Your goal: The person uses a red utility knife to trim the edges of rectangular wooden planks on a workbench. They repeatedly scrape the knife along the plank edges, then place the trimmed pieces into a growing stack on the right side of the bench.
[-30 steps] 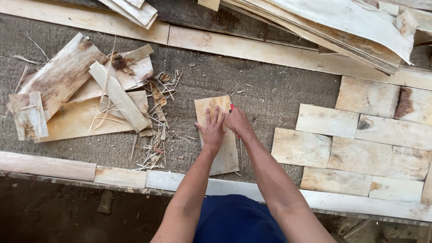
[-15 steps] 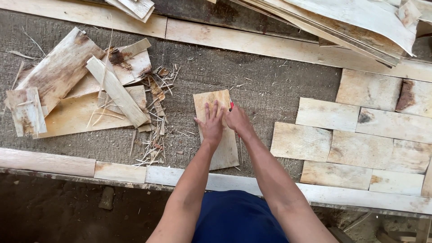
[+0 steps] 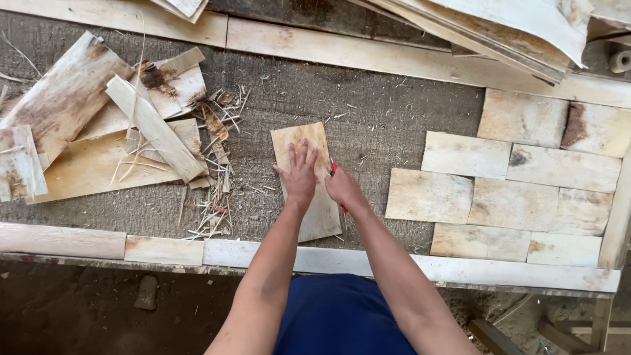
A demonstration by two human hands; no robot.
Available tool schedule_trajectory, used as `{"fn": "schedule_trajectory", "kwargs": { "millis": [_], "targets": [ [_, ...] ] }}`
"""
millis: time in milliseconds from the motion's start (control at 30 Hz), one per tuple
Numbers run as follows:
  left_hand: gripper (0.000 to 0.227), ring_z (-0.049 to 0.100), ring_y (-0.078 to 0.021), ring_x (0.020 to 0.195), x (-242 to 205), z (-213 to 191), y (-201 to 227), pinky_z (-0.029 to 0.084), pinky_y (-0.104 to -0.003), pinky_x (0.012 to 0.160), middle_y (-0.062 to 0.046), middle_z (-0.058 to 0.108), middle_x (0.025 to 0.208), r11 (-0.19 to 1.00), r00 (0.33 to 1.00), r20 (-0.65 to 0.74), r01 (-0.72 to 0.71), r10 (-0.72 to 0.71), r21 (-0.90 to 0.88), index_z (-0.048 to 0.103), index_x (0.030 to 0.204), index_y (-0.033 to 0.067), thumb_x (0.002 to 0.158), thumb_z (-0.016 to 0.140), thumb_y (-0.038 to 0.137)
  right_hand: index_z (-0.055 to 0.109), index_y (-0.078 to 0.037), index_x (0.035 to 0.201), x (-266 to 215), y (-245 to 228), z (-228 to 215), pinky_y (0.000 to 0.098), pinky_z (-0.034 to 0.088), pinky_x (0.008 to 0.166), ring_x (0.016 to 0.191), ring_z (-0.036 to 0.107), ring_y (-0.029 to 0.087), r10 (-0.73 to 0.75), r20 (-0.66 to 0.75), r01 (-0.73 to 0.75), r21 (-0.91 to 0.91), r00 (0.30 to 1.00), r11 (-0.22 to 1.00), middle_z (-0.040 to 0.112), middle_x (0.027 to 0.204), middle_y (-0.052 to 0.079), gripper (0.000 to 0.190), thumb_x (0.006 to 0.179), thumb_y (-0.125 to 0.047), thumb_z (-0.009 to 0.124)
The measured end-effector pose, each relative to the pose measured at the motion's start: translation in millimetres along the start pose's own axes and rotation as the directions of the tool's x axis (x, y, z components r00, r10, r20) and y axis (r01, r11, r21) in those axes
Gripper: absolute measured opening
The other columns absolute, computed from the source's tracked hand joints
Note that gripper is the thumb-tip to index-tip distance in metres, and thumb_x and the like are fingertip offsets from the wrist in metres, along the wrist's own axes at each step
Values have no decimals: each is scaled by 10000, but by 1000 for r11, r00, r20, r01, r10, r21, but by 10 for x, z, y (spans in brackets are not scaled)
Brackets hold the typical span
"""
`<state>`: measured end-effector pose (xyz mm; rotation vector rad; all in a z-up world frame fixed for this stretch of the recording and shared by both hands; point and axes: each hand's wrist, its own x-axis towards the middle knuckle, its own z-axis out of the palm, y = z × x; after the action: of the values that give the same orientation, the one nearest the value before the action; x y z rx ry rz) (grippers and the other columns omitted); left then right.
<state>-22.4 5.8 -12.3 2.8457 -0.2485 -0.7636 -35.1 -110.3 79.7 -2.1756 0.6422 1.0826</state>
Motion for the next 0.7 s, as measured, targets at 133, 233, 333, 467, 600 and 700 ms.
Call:
{"fn": "schedule_trajectory", "kwargs": {
  "millis": [133,233,333,467,600,700],
  "targets": [
    [877,31,-331,1587,0,-76,-11,306,-878,1033,75,19,1735,1000,1000,27,-4,4,-1,359,1559,337,827,832,232,642,7,1148,255,236,109,502,597,797,697,750,334,-9,0,9,60,1000,998,728,920,232,491,938,-401,466],
    [918,12,-321,1589,1,-32,-42,283,-894,1028,94,3,1732,1000,998,61,-6,7,-20,342,1565,352,808,850,245,669,6,1065,414,205,78,532,578,732,675,746,359,-40,-53,43,61,998,997,723,820,219,499,945,-421,440],
    [959,-9,-321,1589,6,-43,-73,293,-886,1039,113,-24,1728,999,996,86,-20,24,-49,332,1567,367,785,869,228,659,6,1022,307,-137,-179,517,580,717,674,751,334,-54,-101,58,40,993,998,722,745,183,491,944,-424,434],
    [922,8,-310,1590,-54,-168,-26,276,-883,1053,101,15,1731,997,997,72,-11,16,-75,338,1565,359,806,847,233,645,93,1164,86,-566,-463,595,500,978,1139,657,489,-109,-118,103,-53,987,993,697,1128,340,596,935,-394,388],
    [915,1,-310,1590,-48,-158,-22,277,-885,1052,108,10,1731,998,997,76,-7,12,-66,341,1563,363,810,848,248,659,59,1141,335,-596,-421,563,532,959,1057,716,417,-82,-123,77,-50,989,996,740,1007,270,581,913,-408,399],
    [910,-2,-313,1590,-24,-135,-20,270,-888,1051,100,12,1731,998,997,74,-4,9,-66,343,1561,364,811,848,254,671,70,1170,308,-662,-422,569,534,956,1112,689,452,-67,-111,59,-66,992,996,728,1088,296,591,918,-395,410]
  ]
}}
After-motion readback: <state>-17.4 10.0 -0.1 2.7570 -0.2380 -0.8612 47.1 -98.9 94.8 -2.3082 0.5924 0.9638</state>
